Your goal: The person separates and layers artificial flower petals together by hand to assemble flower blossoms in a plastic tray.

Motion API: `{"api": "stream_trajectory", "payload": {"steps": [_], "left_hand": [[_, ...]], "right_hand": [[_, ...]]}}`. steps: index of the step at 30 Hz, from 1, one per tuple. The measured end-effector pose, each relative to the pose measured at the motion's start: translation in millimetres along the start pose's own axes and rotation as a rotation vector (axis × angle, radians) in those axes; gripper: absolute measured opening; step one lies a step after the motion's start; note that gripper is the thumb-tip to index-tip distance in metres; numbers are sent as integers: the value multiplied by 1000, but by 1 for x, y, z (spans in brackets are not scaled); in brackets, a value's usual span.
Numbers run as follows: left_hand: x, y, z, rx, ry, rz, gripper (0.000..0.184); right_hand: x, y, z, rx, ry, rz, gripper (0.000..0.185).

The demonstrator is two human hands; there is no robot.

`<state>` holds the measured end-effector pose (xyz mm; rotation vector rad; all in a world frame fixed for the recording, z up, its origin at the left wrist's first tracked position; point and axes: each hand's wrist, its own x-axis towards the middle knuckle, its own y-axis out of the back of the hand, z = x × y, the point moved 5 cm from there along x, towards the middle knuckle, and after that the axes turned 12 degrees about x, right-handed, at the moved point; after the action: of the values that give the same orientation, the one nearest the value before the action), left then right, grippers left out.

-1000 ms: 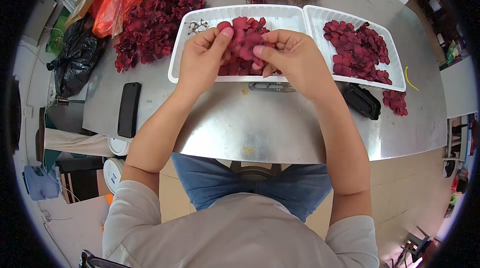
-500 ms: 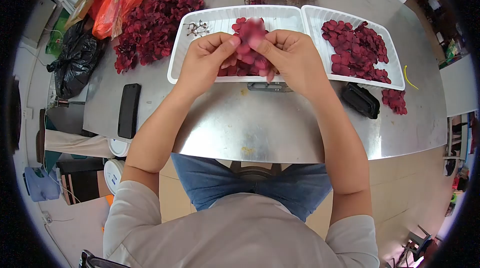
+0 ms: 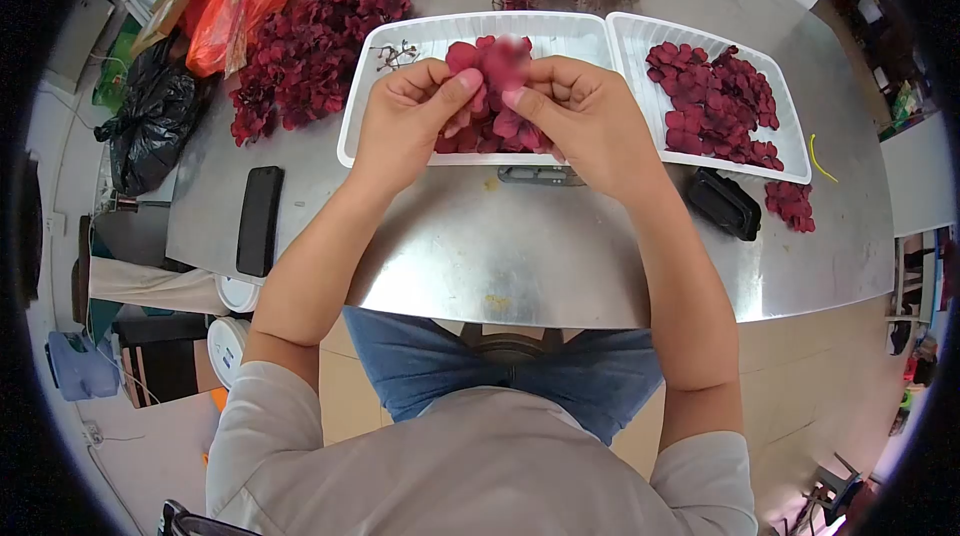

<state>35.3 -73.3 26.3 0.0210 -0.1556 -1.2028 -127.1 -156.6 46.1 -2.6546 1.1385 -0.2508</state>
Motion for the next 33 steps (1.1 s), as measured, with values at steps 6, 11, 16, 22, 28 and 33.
{"api": "stream_trajectory", "payload": {"steps": [6, 11, 16, 22, 28, 33], "left_hand": [[-5, -5, 7, 45, -89, 83, 19], [-3, -5, -3, 109, -141, 72, 22], [-2, 0, -4, 167, -42, 132, 24], [-2, 3, 2, 279, -70, 171, 23], [1, 5, 5, 541, -221, 267, 21], [-1, 3, 10, 640, -496, 397, 20]], "right_hand": [[0, 4, 7, 17, -114, -34, 20], [2, 11, 10, 79, -152, 22, 24], [7, 28, 6, -32, -72, 273, 26], [10, 37, 0, -339, 119, 304, 25], [6, 26, -4, -124, 41, 209, 28], [5, 13, 7, 119, -42, 64, 27]]}}
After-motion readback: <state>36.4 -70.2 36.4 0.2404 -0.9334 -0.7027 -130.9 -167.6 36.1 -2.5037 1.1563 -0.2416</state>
